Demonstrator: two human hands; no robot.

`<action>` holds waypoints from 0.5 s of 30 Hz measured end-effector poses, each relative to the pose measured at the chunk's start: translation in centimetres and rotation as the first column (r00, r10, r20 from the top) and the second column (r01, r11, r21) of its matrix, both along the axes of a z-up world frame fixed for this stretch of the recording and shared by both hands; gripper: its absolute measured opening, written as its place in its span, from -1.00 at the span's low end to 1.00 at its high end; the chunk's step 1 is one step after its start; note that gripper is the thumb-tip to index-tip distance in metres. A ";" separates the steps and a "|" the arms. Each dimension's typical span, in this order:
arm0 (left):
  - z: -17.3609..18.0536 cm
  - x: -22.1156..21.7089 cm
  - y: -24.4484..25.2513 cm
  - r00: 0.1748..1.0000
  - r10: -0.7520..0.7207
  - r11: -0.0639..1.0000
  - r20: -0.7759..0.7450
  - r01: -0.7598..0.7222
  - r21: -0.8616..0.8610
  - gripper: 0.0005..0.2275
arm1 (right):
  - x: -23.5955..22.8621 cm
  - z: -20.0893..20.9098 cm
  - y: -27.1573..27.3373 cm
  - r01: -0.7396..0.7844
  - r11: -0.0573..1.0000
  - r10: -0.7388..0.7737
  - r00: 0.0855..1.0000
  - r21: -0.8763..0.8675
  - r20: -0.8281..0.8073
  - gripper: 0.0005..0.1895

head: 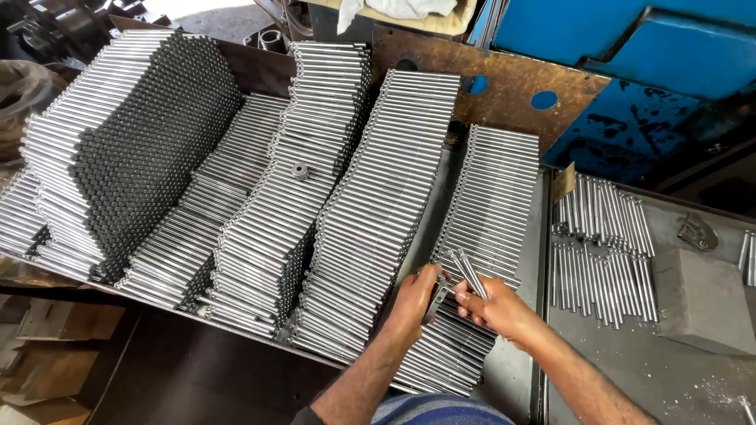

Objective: The person repeatedly picks up small metal rods from a tray, briefly inspects them, and places them into a larger bin. The action is repetitive and continuous throughout the clip.

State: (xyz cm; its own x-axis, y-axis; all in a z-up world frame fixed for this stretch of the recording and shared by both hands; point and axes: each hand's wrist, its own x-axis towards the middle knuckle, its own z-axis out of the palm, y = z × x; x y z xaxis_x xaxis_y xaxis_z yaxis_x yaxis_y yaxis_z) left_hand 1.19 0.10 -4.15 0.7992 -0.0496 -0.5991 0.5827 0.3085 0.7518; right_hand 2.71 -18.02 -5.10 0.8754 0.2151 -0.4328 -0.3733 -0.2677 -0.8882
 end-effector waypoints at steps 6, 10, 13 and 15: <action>-0.6 -0.5 1.1 0.999 0.036 0.972 -0.036 -0.043 -0.232 -0.53 | 4.3 -1.1 -2.3 -0.043 0.730 0.370 0.863 -0.682 0.343 -0.87; 3.9 -0.4 1.0 0.976 -0.160 0.987 -0.151 0.163 0.008 -0.36 | 3.2 1.8 -1.0 -0.044 0.548 0.518 0.802 -0.836 0.297 -0.60; 5.6 -0.5 1.0 0.961 -0.192 0.981 -0.199 0.194 -0.014 -0.09 | 1.2 3.1 0.5 -0.083 0.724 0.363 0.890 -0.685 0.276 -0.60; 3.6 0.4 0.3 0.972 -0.186 0.979 -0.142 0.195 0.056 -0.47 | 0.1 3.0 1.7 -0.114 0.752 0.332 0.916 -0.649 0.224 -0.78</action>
